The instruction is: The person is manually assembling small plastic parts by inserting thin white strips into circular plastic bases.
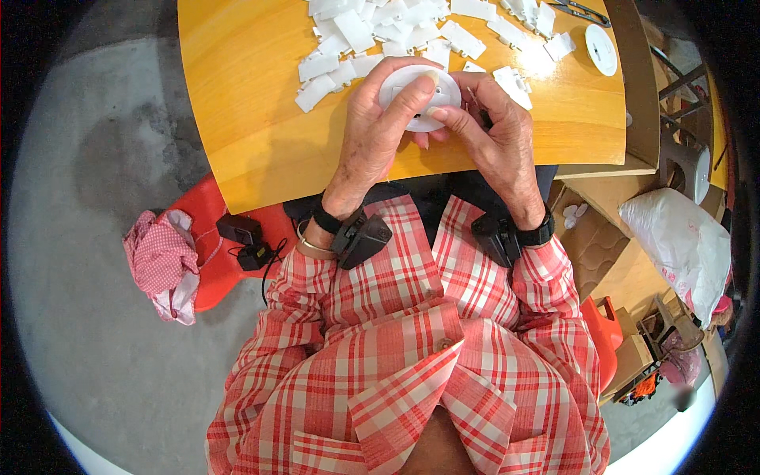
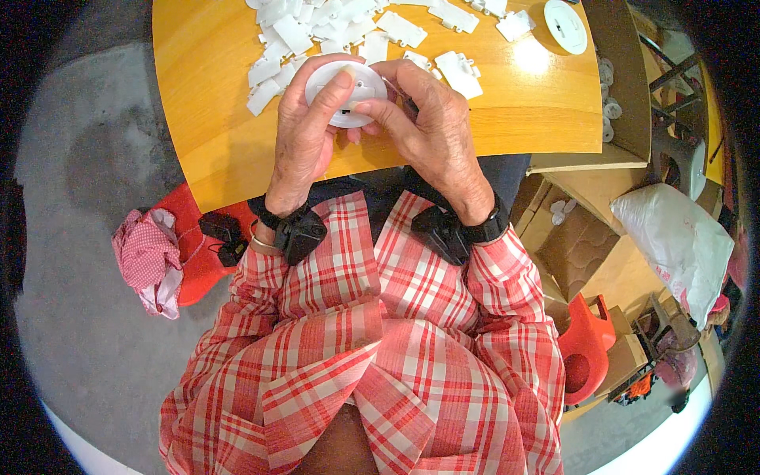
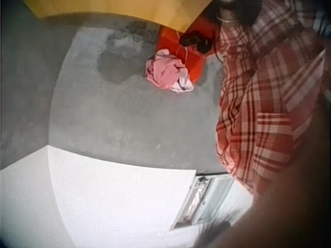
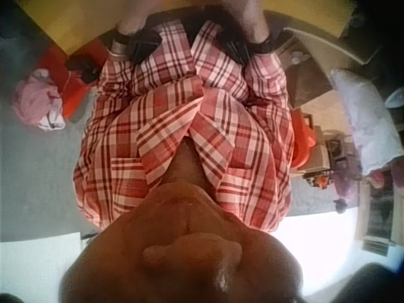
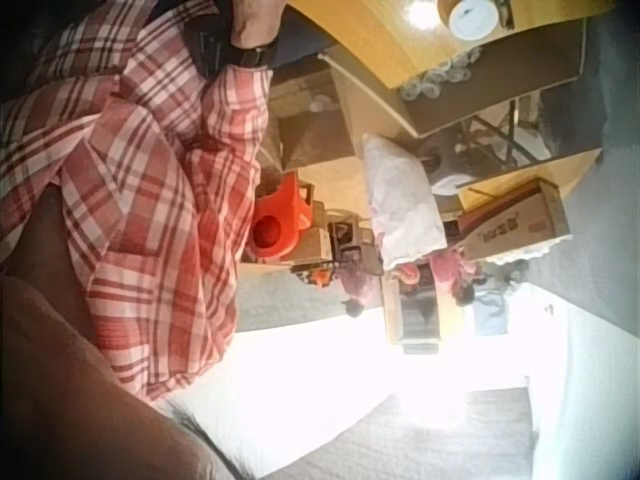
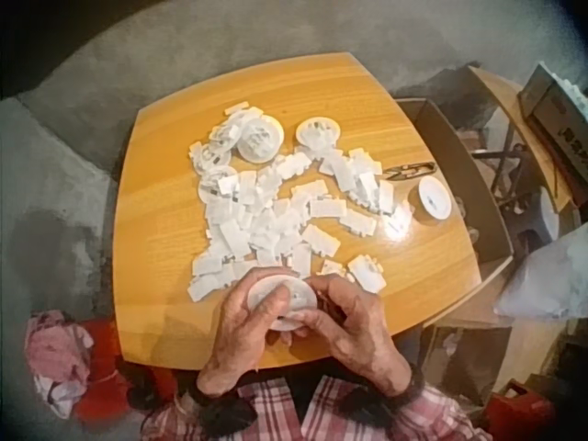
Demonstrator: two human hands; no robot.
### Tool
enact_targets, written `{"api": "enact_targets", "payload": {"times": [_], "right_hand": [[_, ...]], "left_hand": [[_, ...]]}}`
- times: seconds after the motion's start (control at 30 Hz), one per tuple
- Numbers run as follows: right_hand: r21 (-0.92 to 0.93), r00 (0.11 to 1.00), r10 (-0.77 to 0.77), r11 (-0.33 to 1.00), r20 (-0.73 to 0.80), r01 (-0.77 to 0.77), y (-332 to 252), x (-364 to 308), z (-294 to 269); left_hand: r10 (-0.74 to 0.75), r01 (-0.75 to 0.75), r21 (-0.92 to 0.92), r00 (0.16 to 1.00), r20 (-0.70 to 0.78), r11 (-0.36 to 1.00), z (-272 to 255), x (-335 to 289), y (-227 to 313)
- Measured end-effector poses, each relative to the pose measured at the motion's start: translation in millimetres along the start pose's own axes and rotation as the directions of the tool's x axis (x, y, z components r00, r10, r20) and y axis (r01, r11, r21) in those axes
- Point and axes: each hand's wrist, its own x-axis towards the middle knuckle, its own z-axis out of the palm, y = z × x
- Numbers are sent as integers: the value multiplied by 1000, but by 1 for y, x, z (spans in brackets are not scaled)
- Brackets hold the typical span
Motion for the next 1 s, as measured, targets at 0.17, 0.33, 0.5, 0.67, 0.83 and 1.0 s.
{"api": "enact_targets", "payload": {"times": [0.17, 0.33, 0.5, 0.67, 0.83, 1.0], "right_hand": [[143, 999, 34, 989, -21, -31, -11, -2, 3], [-13, 998, 60, 998, -3, -60, -10, -2, 1], [-19, 999, -4, 1000, -46, 3, 5, 2, -1], [200, 991, 114, 975, -73, -98, 0, 3, -2], [207, 992, 74, 977, -103, -51, 1, 0, 2], [68, 986, 97, 994, -132, -89, -2, 1, 3]], "left_hand": [[19, -19, 11, 1000, 18, 1000, 1, -1, 0], [59, -56, 79, 998, -31, 995, 2, -2, -3], [-87, 87, 66, 996, 0, 994, 1, -4, 2], [-188, 187, 16, 980, 58, 982, -2, -4, 12], [-79, 55, 201, 990, 114, 978, 0, -6, 12], [-133, 99, 248, 983, 125, 964, 5, -10, 14]]}}
